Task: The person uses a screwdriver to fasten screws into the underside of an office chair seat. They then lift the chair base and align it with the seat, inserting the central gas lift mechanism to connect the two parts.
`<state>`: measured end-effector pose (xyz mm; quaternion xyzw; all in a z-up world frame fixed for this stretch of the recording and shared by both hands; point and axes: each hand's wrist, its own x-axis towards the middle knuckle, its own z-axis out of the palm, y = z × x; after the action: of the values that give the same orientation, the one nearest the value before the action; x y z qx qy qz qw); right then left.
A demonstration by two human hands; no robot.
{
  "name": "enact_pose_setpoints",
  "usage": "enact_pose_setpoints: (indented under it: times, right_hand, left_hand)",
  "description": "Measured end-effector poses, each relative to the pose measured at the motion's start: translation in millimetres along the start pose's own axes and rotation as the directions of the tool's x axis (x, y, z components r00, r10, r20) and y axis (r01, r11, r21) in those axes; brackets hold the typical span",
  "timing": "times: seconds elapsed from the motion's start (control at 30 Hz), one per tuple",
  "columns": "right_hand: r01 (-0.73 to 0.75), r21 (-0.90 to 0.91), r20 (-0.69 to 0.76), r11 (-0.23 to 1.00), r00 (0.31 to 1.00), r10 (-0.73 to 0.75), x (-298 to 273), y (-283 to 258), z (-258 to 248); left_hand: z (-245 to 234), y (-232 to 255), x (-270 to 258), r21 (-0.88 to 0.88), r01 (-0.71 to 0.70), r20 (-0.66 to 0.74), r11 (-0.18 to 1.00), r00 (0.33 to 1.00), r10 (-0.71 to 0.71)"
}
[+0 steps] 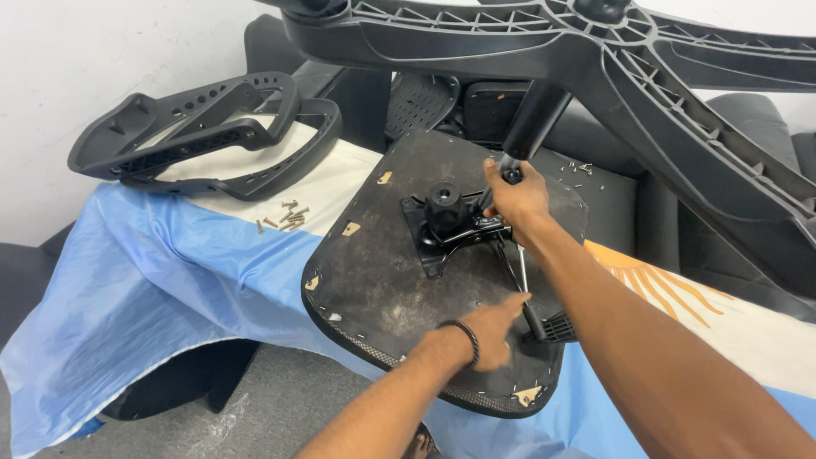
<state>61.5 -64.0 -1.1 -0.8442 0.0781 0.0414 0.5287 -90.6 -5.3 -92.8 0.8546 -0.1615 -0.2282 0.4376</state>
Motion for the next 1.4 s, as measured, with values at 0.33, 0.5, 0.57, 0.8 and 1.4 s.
enact_pose_setpoints:
  times: [0.33, 0.5, 0.57, 0.8, 1.4]
  right_hand:
    - [-0.002, -0.542, -0.125, 0.841, 0.989, -0.078, -16, 18, -9]
    - [0.009, -0.828, 0.016, 0.56, 1.0, 0.008, -50, 51, -23]
    - [0.048, -0.833, 0.073, 0.551, 0.997, 0.023, -59, 60, -24]
    - [0.076, -0.867, 0.095, 0.492, 0.995, 0.015, -65, 65, -20]
    - [0.247, -0.857, 0.176, 0.453, 0.965, -0.192, -32, 66, -27]
  left_hand:
    - [-123, -39, 5, -0.021, 0.073, -0.714, 0.997, 0.698, -0.066]
    - [-154, -22, 22, 0.158, -0.049, -0.589, 0.986, 0.797, 0.134]
    - [-156, -13, 21, 0.139, 0.085, -0.493, 0.987, 0.87, -0.005]
    - [-152, -1, -6, 0.191, 0.093, -0.478, 0.977, 0.878, 0.01]
    - [-115, -3, -41, -0.009, 0.071, -0.612, 0.997, 0.788, -0.062]
